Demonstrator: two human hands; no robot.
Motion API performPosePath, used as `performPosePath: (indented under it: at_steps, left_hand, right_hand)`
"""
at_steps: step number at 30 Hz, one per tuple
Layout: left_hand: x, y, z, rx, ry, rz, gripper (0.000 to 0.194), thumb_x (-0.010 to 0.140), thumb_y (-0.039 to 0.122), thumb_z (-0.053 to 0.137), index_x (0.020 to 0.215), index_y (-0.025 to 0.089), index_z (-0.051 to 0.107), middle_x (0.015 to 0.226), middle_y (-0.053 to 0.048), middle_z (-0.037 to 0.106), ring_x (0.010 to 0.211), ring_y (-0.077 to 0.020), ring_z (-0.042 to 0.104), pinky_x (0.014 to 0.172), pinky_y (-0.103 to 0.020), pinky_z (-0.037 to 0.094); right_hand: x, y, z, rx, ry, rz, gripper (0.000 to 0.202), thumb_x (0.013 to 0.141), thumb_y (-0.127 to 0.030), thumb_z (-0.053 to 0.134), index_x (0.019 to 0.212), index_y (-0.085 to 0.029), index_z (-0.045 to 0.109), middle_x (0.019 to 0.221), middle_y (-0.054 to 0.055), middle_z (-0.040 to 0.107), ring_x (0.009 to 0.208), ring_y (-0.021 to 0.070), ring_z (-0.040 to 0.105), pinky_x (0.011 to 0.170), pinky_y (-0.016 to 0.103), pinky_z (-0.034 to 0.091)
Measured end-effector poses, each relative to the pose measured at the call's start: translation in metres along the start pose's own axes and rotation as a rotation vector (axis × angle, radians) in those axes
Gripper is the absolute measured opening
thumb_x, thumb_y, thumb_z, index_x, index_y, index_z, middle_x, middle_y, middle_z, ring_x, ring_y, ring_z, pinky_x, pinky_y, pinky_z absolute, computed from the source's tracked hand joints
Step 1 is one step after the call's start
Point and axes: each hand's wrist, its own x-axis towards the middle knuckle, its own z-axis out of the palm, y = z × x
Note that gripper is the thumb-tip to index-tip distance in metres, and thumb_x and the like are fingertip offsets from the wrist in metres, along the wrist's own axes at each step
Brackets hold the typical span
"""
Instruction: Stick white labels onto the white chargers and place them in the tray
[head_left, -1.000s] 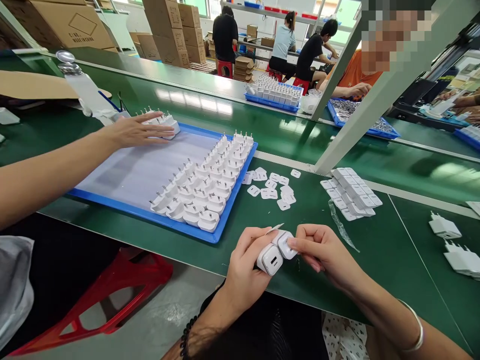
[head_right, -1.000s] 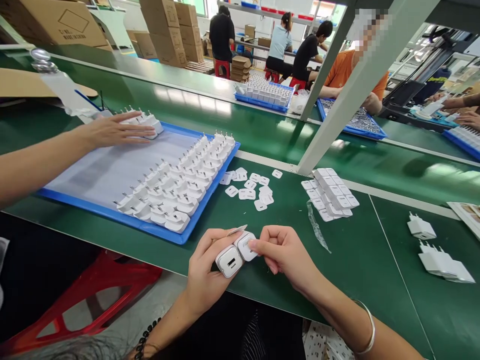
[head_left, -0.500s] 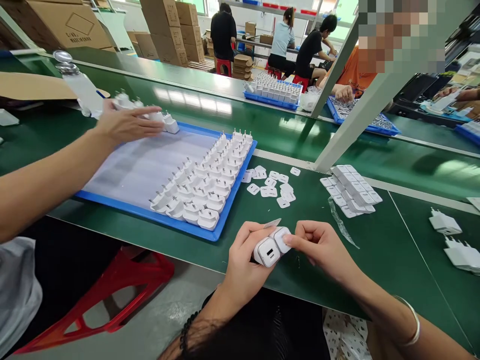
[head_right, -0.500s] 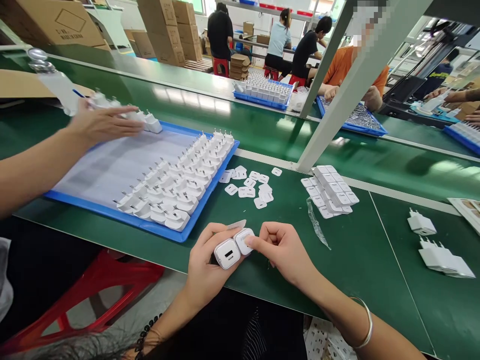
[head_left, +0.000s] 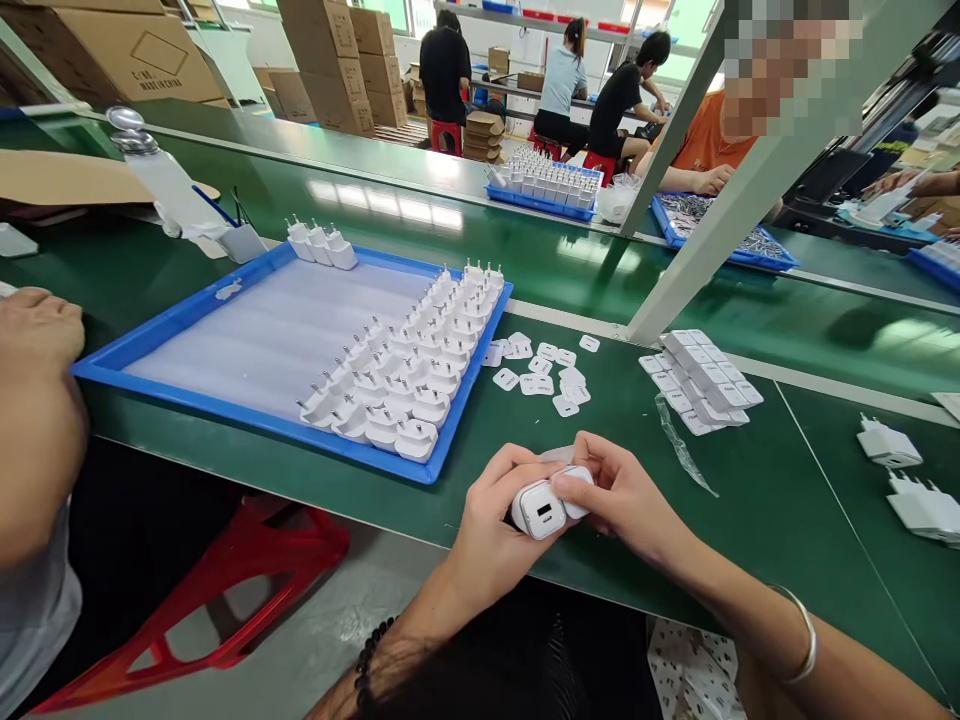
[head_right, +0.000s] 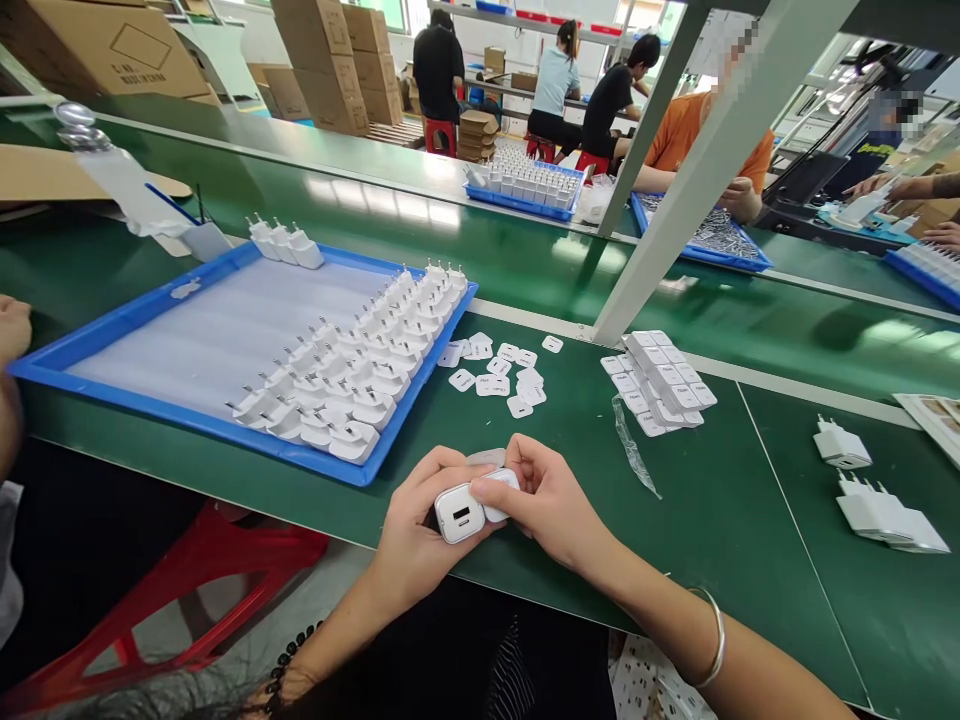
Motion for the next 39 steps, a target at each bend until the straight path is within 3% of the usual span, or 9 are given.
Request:
performPosePath:
  at_steps: [4,8,13,18,21,24,30,35,39]
  left_hand:
    - [0.001,0.001,-0.002,-0.026,-0.032,-0.063,0.033,0.066,0.014,0.084,0.097,0.02,0.072,0.085,-0.001,0.058,0.071,-0.0123,0.059,0.063,-0.023,0.05]
    - [0.001,0.001,-0.007,-0.093,-0.049,-0.15,0.033,0.064,0.02,0.087,0.095,0.02,0.074,0.085,-0.001,0.058,0.072,-0.0128,0.058,0.064,-0.024,0.049]
    - [0.002,0.002,-0.008,-0.172,-0.032,-0.187,0.032,0.065,0.02,0.086,0.094,0.021,0.074,0.087,-0.003,0.061,0.076,-0.0146,0.06,0.067,-0.025,0.05]
    - [0.003,0.003,-0.005,-0.172,-0.059,-0.167,0.038,0.062,0.018,0.088,0.098,0.022,0.073,0.091,-0.003,0.06,0.078,-0.0148,0.061,0.07,-0.026,0.051]
    - [0.004,0.003,-0.005,-0.16,-0.128,-0.174,0.037,0.063,0.019,0.087,0.097,0.021,0.073,0.089,-0.002,0.06,0.075,-0.0135,0.06,0.066,-0.024,0.05]
    - [0.004,0.003,-0.004,-0.139,-0.168,-0.19,0.037,0.062,0.018,0.087,0.097,0.02,0.074,0.089,-0.002,0.06,0.075,-0.014,0.061,0.068,-0.025,0.051]
    - [0.002,0.0,0.0,-0.047,-0.06,-0.156,0.036,0.066,0.015,0.084,0.1,0.02,0.072,0.095,-0.005,0.061,0.094,-0.0213,0.067,0.085,-0.035,0.055]
    - [-0.006,-0.002,0.003,0.131,0.084,-0.076,0.034,0.078,0.01,0.072,0.11,0.022,0.068,0.103,-0.006,0.061,0.102,-0.0218,0.067,0.087,-0.033,0.056]
    - [-0.011,-0.004,0.005,0.24,0.117,-0.041,0.039,0.078,0.008,0.069,0.114,0.023,0.065,0.108,-0.006,0.061,0.099,-0.0206,0.067,0.082,-0.03,0.058]
  right_hand:
    - [0.001,0.0,-0.002,0.023,-0.008,-0.001,0.047,0.086,-0.051,0.065,0.065,-0.021,0.036,0.051,-0.01,0.041,0.037,0.0023,0.032,0.033,0.013,0.022]
    - [-0.001,0.001,-0.009,0.062,-0.093,-0.011,0.039,0.091,-0.049,0.06,0.07,-0.02,0.043,0.046,-0.011,0.042,0.034,0.0036,0.038,0.033,0.013,0.027]
    - [-0.002,0.0,-0.016,0.127,-0.216,-0.004,0.039,0.077,-0.04,0.079,0.077,-0.021,0.045,0.055,-0.007,0.056,0.038,0.0061,0.047,0.036,0.016,0.034]
    - [0.0,-0.008,-0.019,0.052,-0.038,-0.136,0.026,0.079,-0.036,0.077,0.086,-0.021,0.057,0.055,-0.01,0.045,0.049,0.006,0.039,0.046,0.017,0.031]
    - [0.004,-0.013,-0.021,-0.115,0.001,-0.136,0.017,0.078,-0.033,0.077,0.081,-0.018,0.069,0.056,-0.006,0.052,0.051,0.0073,0.041,0.048,0.02,0.033]
    - [0.007,-0.015,-0.027,-0.159,0.057,-0.094,0.022,0.083,-0.037,0.072,0.075,-0.016,0.074,0.047,-0.004,0.054,0.041,0.0067,0.039,0.043,0.022,0.032]
    - [0.001,-0.028,-0.043,0.029,0.213,-0.144,0.022,0.079,-0.039,0.076,0.08,-0.017,0.077,0.066,0.004,0.071,0.058,0.013,0.063,0.051,0.022,0.049]
    - [-0.013,-0.032,-0.025,0.043,0.083,-0.005,0.03,0.073,-0.032,0.083,0.095,-0.018,0.069,0.058,0.001,0.071,0.046,0.0129,0.061,0.045,0.021,0.05]
    - [-0.016,-0.019,-0.001,0.101,-0.02,0.1,0.033,0.068,-0.036,0.086,0.078,-0.016,0.063,0.052,0.001,0.069,0.043,0.0132,0.063,0.044,0.02,0.051]
